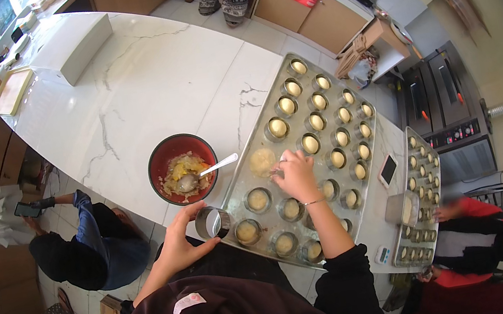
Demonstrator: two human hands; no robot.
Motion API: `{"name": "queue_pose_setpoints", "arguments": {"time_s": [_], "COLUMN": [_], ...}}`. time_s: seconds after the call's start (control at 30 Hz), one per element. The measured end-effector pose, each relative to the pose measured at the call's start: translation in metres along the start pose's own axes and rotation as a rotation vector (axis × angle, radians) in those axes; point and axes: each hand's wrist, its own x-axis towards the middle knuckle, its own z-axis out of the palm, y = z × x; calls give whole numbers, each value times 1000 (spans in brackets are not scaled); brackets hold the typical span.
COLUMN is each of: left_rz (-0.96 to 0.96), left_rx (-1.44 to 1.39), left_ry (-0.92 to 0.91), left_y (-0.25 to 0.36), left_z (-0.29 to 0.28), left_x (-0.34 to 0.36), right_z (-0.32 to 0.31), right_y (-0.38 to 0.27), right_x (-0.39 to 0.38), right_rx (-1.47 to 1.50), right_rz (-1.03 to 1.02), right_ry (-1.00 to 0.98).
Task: The person prepares bread rolls by using a spoon to place a portion of yellow filling from a bowl onto pieces of dough arranged in a metal baking tray.
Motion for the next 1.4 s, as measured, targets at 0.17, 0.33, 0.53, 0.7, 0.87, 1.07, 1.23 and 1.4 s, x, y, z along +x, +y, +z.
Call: {"name": "queue_pose_setpoints", "arguments": {"time_s": [0.17,0.33,0.53,0.7,0.87,1.07,1.23,1.4], "left_rz": [23,30,23,38,12,16,-3,15], "left_rx": [24,38,24,26,10,43,50,85], "left_ry": [-6,1,7,13,5,5,-19,-76], "left_y": [-2,-2,-5,-4,-4,-3,0,5], "left_z": [1,1,1,0,0,-2,-2,4], "left_x": [1,1,1,1,-1,0,2,8], "right_z": [8,11,17,15,9,-64,-167,-100], "right_y": [-6,-12,-14,1,4,-7,16,72], "right_x": [-5,-4,-5,-11,-16,-50,-201,-384], "right_rx": [-34,-102,-177,15,54,607,589,266], "right_rz": [-47,-140,-244,-129,-71,160,640,1213], "right_ry": [32,130,180,254,229,64,4,-130]}}
